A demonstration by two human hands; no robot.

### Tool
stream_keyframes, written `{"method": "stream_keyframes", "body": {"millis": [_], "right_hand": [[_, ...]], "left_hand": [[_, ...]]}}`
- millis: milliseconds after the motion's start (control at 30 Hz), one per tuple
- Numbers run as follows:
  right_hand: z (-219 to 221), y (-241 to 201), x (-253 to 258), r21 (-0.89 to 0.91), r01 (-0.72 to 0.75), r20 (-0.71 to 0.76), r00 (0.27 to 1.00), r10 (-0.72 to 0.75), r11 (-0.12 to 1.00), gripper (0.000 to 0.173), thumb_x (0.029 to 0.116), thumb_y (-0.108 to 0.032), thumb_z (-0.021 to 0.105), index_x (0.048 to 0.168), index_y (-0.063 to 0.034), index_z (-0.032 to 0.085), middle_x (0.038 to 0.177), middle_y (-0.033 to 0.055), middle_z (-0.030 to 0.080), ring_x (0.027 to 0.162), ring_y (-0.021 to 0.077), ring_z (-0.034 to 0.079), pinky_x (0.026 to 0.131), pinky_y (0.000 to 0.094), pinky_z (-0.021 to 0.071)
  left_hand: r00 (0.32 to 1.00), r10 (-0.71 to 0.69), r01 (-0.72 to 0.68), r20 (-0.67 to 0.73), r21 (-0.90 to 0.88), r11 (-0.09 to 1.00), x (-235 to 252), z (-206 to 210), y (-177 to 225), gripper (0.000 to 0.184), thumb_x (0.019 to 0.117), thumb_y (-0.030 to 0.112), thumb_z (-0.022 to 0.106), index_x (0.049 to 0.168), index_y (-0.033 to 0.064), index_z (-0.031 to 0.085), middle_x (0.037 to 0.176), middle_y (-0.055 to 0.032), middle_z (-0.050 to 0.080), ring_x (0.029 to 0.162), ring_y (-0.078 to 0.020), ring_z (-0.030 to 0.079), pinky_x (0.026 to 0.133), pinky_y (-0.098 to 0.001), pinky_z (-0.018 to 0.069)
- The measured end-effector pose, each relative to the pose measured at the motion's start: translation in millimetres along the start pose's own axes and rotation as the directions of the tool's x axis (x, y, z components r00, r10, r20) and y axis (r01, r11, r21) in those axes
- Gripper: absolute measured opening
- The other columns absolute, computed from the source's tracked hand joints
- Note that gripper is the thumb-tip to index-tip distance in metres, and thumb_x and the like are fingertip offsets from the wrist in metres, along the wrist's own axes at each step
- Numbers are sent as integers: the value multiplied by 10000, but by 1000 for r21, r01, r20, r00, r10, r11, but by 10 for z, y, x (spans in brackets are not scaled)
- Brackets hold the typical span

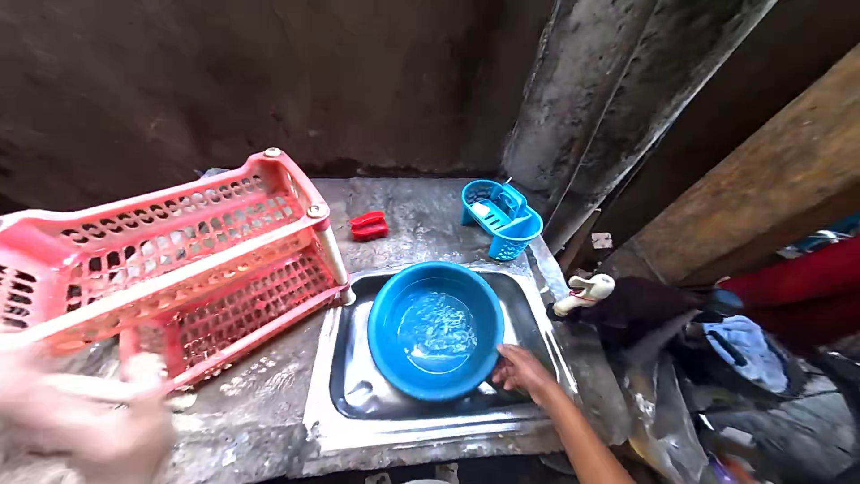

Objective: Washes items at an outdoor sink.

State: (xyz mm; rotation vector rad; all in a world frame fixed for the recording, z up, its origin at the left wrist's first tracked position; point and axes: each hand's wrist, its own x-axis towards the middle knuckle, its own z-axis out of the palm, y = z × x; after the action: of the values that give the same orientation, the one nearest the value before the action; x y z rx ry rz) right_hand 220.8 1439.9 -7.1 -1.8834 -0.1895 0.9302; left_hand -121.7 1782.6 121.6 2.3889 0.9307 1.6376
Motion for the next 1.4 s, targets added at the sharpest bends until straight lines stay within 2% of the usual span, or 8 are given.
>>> {"method": "stream_keyframes", "body": {"millis": [100,233,300,567,867,1000,1233,1400], "right_hand": [[-186,-30,56,-679,133,119,990,-71,722,351,1047,-113,497,1325,61,623,1396,266,581,1320,395,541,1113,541,409],[-157,284,354,-885,131,170,984,49,448,761,885,-215,789,1536,-40,436,1580,302,362,1405,532,391,1124,685,325],[-201,334,491,-860,97,131,991,32,502,748,884,-187,776,1541,-81,435,1441,301,502,1297,496,519,1058,646,428],[-111,-54,1049,-727,-148,-271,959,-82,670,850,959,-415,675,1631,-111,253,1538,305,412,1257,501,569,987,622,495],[128,-24,1342,-864,-16,-95,987,-131,504,980,813,-72,775,1636,-223,266,1534,333,377,1289,591,470,940,738,444],[96,54,1246,-899,20,-36,992,-120,438,1025,801,-17,762,1643,-275,238,1523,342,380,1252,593,496,912,735,452],[-171,128,1141,-569,-120,-279,959,-54,814,1015,821,-138,790,1643,-153,195,1455,290,521,1204,479,617,981,624,498],[16,133,1025,-640,-95,-265,959,-103,763,965,849,-436,796,1626,-163,292,1648,262,252,1393,512,425,1017,659,451]], "left_hand": [[809,305,-251,503,-174,952,-552,603,362,482,947,335,593,1305,20,665,1414,-294,563,1355,-521,476,1116,-686,334],[60,199,-117,978,-191,975,-1044,1325,718,636,848,325,789,1440,187,603,1610,-161,396,1543,-451,178,1175,-753,30],[-129,165,-176,978,-187,966,-1216,1533,772,534,921,312,734,1421,167,613,1589,-154,431,1554,-427,158,1179,-744,-19],[-45,132,-194,990,-138,971,-1021,1370,441,238,970,124,652,1183,85,751,1384,-164,629,1466,-421,380,1210,-689,138],[266,-314,606,911,95,790,-1072,1345,403,801,918,96,701,1591,12,273,1642,-274,226,1419,-407,431,1106,-503,443],[250,-371,687,894,106,719,-1077,1407,341,805,938,136,679,1604,31,241,1618,-273,289,1419,-418,423,1137,-528,391],[152,-450,854,880,112,508,-998,1518,378,798,996,88,623,1621,27,130,1634,-269,254,1461,-378,374,1133,-492,392],[126,-493,904,861,105,414,-943,1576,412,689,1032,99,569,1611,56,200,1610,-255,313,1416,-379,419,1076,-523,421]]}}
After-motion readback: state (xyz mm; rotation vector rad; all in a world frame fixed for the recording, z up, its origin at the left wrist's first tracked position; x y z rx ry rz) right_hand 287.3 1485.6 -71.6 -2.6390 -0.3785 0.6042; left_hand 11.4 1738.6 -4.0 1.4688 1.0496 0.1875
